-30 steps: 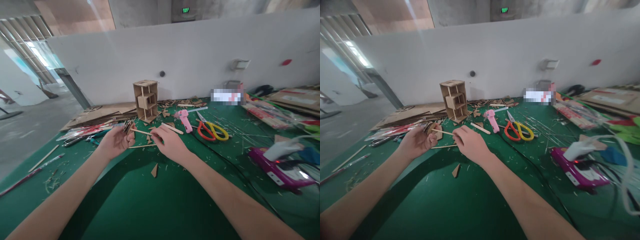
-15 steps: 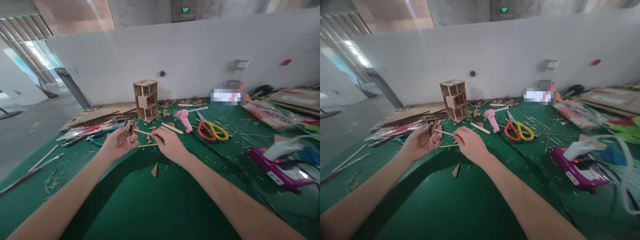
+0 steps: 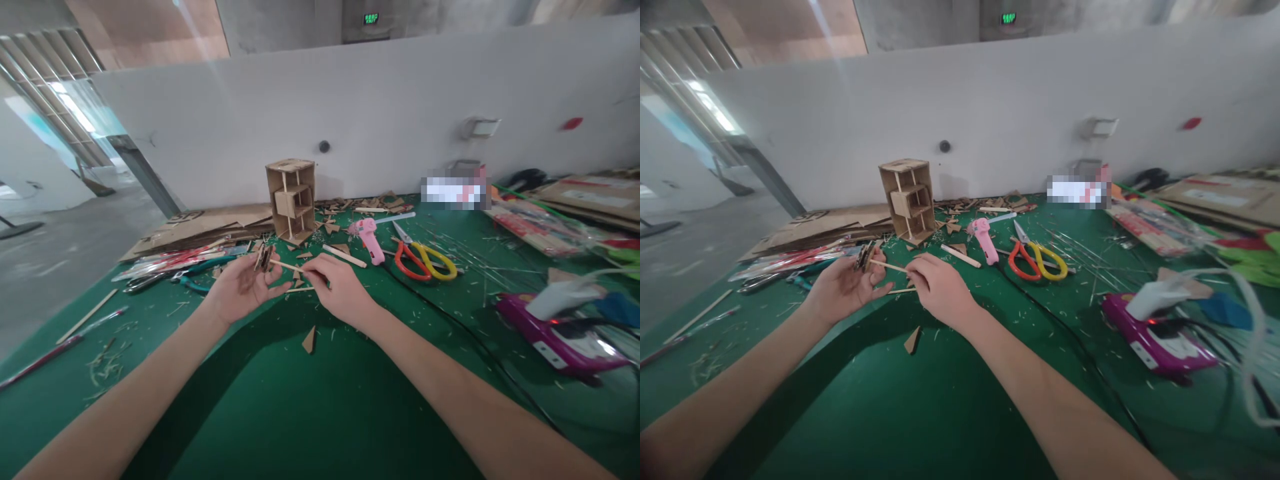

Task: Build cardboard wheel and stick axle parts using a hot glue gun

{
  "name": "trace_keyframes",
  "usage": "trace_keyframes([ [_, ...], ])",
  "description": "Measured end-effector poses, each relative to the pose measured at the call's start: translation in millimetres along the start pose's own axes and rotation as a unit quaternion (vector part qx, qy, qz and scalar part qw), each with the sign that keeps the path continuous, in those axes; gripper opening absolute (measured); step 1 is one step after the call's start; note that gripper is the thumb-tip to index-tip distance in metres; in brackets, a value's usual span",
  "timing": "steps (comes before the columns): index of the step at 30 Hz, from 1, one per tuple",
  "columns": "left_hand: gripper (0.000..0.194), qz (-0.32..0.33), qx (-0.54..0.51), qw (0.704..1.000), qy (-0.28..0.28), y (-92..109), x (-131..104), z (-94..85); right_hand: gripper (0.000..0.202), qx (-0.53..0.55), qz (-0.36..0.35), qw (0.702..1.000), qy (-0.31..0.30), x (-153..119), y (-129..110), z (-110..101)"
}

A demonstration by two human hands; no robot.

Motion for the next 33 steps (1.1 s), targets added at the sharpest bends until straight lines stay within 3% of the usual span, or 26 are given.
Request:
trace_keyframes([
  [13, 0.016, -0.003, 0.000, 1.000, 0.010, -1.0, -1.5, 2.1, 0.018, 0.045, 0.020, 0.999, -0.001, 0.9, 5.7, 1.6],
  [19, 0.017, 0.001, 0.015, 1.000, -0.015, -2.4, -1.6, 3.6, 0.019, 0.058, 0.031, 0.998, -0.022, 2.6, 6.6, 2.5],
  [27, 0.014, 0.008, 0.047, 0.999, -0.023, 3.9, -4.4, 9.6, 0.017, 0.092, 0.108, 0.987, -0.070, 0.9, 18.9, 10.1],
  [30, 0.019, 0.036, 0.119, 0.992, -0.008, 14.8, -3.6, 9.2, 0.015, 0.122, 0.133, 0.982, -0.063, -0.9, 23.1, 15.4],
  [33, 0.019, 0.157, 0.212, 0.964, 0.026, 38.9, -6.4, 9.9, 0.011, 0.163, 0.161, 0.973, -0.030, -0.9, 24.9, 17.2],
])
Point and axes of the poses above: each hand's wrist, its own x-axis towards the middle knuckle, its own z-axis out of the palm, y = z × x, the point moved 8 cm from there along x, towards the middle knuckle, and after that the axes turned 8 degrees about y, right-handed, at the moved point
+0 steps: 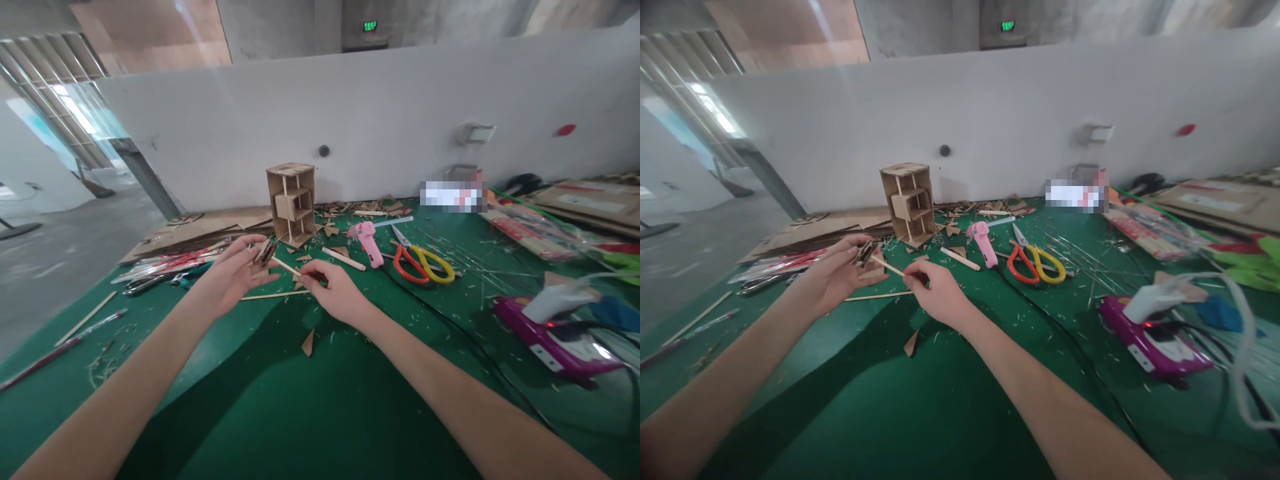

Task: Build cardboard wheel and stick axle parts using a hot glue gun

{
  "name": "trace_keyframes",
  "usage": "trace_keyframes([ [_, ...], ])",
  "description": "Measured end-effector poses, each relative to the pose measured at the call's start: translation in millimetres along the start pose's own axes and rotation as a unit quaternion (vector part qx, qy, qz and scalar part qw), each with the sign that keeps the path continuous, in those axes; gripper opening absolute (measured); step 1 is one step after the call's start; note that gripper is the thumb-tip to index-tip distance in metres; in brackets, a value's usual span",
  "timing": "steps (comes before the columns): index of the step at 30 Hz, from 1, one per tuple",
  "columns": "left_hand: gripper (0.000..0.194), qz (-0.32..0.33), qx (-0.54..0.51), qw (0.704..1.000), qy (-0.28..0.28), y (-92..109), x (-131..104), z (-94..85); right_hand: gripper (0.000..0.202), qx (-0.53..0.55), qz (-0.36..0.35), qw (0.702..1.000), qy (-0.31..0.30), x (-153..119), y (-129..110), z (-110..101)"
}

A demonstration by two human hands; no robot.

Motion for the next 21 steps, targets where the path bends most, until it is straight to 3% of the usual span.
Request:
trace_keyframes([
  [2, 0.016, 0.146, 0.088, 0.985, 0.036, 27.1, -5.0, -2.0, 0.010, 0.041, 0.022, 0.999, 0.023, 0.2, 0.8, 0.3],
  [3, 0.016, 0.224, 0.147, 0.962, 0.046, 41.5, -11.6, 1.3, 0.010, 0.064, 0.031, 0.997, 0.031, 0.0, 0.5, 1.0],
  [6, 0.023, 0.410, 0.357, 0.838, 0.046, 71.6, -38.3, 25.9, 0.012, 0.139, 0.037, 0.989, 0.039, -1.0, -4.3, 5.3],
  [9, 0.037, 0.494, 0.497, 0.711, 0.057, 81.8, -55.4, 48.8, 0.013, 0.174, 0.032, 0.983, 0.040, -2.0, -9.1, 8.3],
  [11, 0.037, 0.524, 0.535, 0.658, 0.073, 84.9, -59.6, 58.0, 0.013, 0.157, 0.022, 0.987, 0.032, -2.0, -11.6, 8.5],
  [13, 0.032, 0.541, 0.551, 0.630, 0.082, 86.4, -59.4, 64.2, 0.013, 0.113, -0.002, 0.993, 0.019, -1.8, -16.3, 6.2],
  [16, 0.027, 0.554, 0.559, 0.613, 0.071, 86.8, -55.6, 71.0, 0.022, 0.015, -0.077, 0.996, 0.034, -1.3, -34.1, -7.3],
  [19, 0.025, 0.569, 0.552, 0.607, 0.055, 88.7, -54.6, 76.0, 0.042, -0.066, -0.171, 0.979, 0.092, -1.1, -62.8, -28.7],
  [21, 0.024, 0.579, 0.552, 0.598, 0.049, 90.2, -56.0, 79.8, 0.045, -0.124, -0.244, 0.954, 0.123, -2.0, -84.7, -39.0],
])
Point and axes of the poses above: each hand's wrist, its own x-axis towards the middle knuckle, its own z-axis out of the palm, y = z × x, the point moved 8 cm from there along x, towards the middle knuckle, and after that the axes turned 8 degrees about y, right-handed, at the moved point
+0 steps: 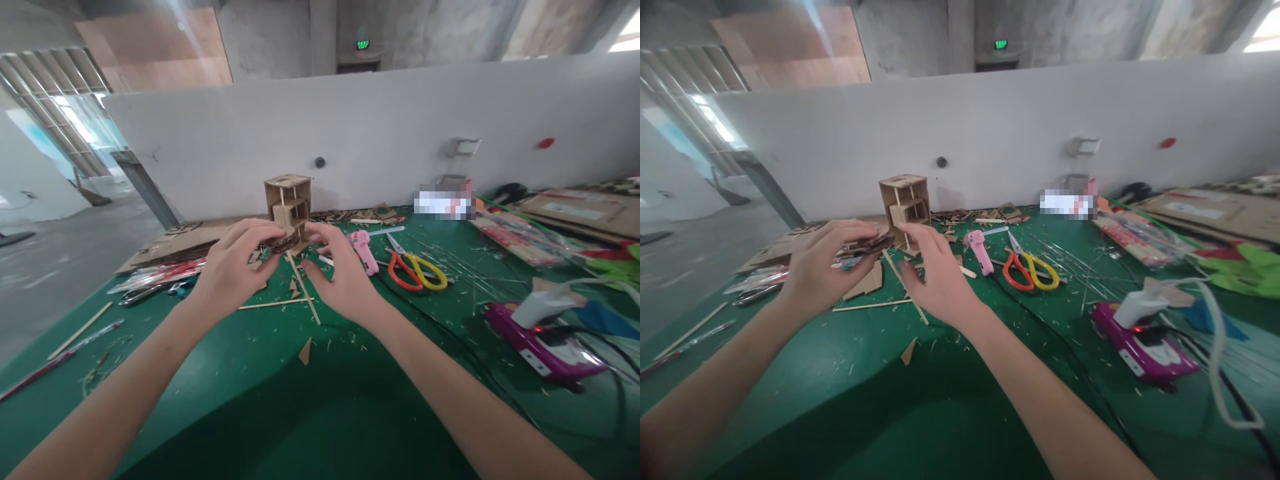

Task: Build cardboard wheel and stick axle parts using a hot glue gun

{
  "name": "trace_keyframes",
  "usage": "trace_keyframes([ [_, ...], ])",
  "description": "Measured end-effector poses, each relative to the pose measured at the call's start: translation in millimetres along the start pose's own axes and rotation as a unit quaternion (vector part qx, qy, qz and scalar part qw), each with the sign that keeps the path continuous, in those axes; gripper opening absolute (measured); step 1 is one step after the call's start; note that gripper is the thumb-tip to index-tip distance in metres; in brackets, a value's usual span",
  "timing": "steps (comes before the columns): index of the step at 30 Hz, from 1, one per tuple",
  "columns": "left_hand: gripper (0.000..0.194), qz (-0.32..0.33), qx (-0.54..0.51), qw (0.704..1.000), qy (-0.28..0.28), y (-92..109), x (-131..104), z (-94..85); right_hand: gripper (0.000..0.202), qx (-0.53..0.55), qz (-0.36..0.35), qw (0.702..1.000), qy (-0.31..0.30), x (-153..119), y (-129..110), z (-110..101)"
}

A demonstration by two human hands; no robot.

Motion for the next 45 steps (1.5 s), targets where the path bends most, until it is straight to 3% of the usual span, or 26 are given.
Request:
trace_keyframes([
  [4, 0.024, 0.045, 0.010, 0.999, 0.004, 12.9, 5.7, -1.0, 0.045, -0.081, -0.124, 0.989, -0.010, 13.9, -23.6, -8.4],
  [9, 0.023, 0.079, -0.010, 0.997, 0.010, 24.9, 9.8, -0.4, 0.036, -0.142, -0.172, 0.975, 0.000, 17.2, -31.2, -14.3],
  [18, 0.027, 0.057, -0.041, 0.997, 0.025, 22.9, 7.5, 1.5, 0.023, -0.193, -0.180, 0.963, 0.049, 18.7, -32.5, -20.9],
  [30, 0.029, 0.017, -0.046, 0.998, 0.047, 18.4, 1.2, 10.3, 0.027, -0.192, -0.157, 0.968, 0.028, 20.2, -24.8, -22.2],
  [45, 0.029, 0.038, -0.057, 0.996, 0.060, 23.8, 0.0, 11.0, 0.021, -0.189, -0.172, 0.966, 0.031, 23.3, -30.4, -26.1],
])
Point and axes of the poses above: each hand's wrist, its own x-axis towards the middle knuckle, its own z-axis out of the palm, y = z × x, the point moved 8 cm from there along x, towards the middle knuckle, and after that the axes turned 8 degrees about y, right-handed, at the moved point
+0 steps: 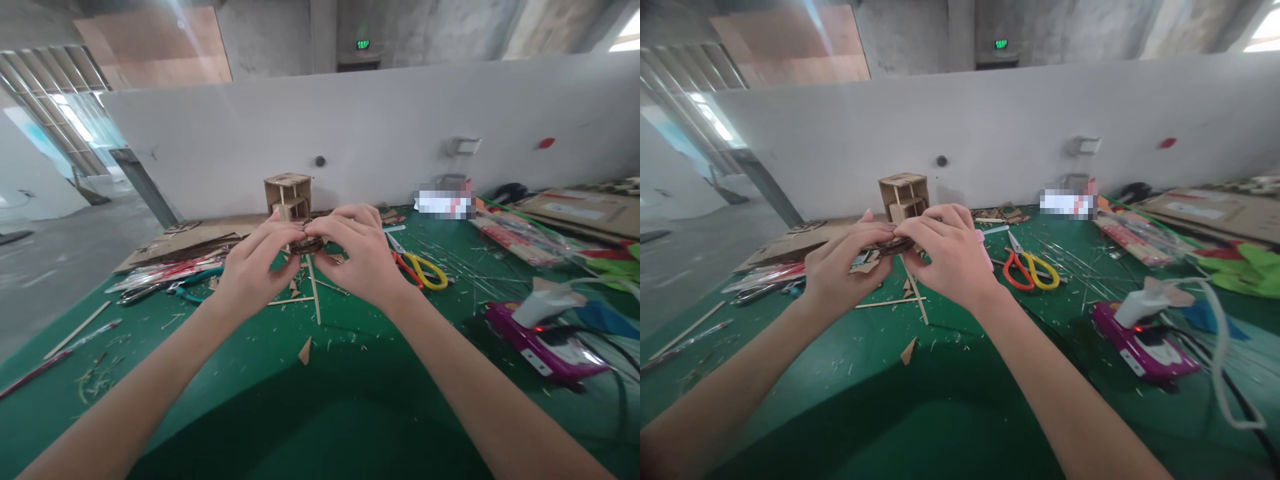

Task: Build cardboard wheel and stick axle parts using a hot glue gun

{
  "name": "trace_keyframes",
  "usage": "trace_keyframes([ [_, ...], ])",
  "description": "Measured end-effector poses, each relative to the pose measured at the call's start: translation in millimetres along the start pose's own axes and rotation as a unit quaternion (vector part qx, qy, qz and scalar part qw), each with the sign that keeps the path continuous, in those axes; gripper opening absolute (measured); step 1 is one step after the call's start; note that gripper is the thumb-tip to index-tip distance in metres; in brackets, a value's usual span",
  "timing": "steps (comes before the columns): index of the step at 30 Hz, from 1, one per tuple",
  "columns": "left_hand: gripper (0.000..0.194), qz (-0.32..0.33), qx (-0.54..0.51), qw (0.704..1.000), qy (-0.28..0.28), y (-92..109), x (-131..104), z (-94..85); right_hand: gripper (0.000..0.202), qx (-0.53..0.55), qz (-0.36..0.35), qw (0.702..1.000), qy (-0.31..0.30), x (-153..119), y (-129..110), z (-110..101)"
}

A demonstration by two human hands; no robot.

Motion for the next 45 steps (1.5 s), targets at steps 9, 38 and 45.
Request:
trace_keyframes([
  [9, 0.027, 0.015, 0.001, 1.000, 0.004, 4.3, 1.3, 0.8, 0.022, 0.001, 0.009, 1.000, -0.007, -2.6, 1.1, 1.0],
  [38, 0.031, 0.041, 0.003, 0.999, 0.019, 10.4, -1.1, -4.4, 0.026, 0.002, 0.008, 1.000, -0.003, -5.5, -3.2, 1.7],
  [45, 0.033, 0.049, -0.004, 0.998, 0.036, 15.4, -2.0, -7.8, 0.027, 0.004, 0.003, 1.000, 0.000, -4.8, -6.9, -1.4],
])
Point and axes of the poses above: each hand's wrist, its own x-axis towards the middle knuckle, its own z-axis out of the palm, y = z × x, the point moved 8 cm from there along x, towards the middle knuckle, and after that the axes turned 8 degrees about y, right-handed, at the moved point
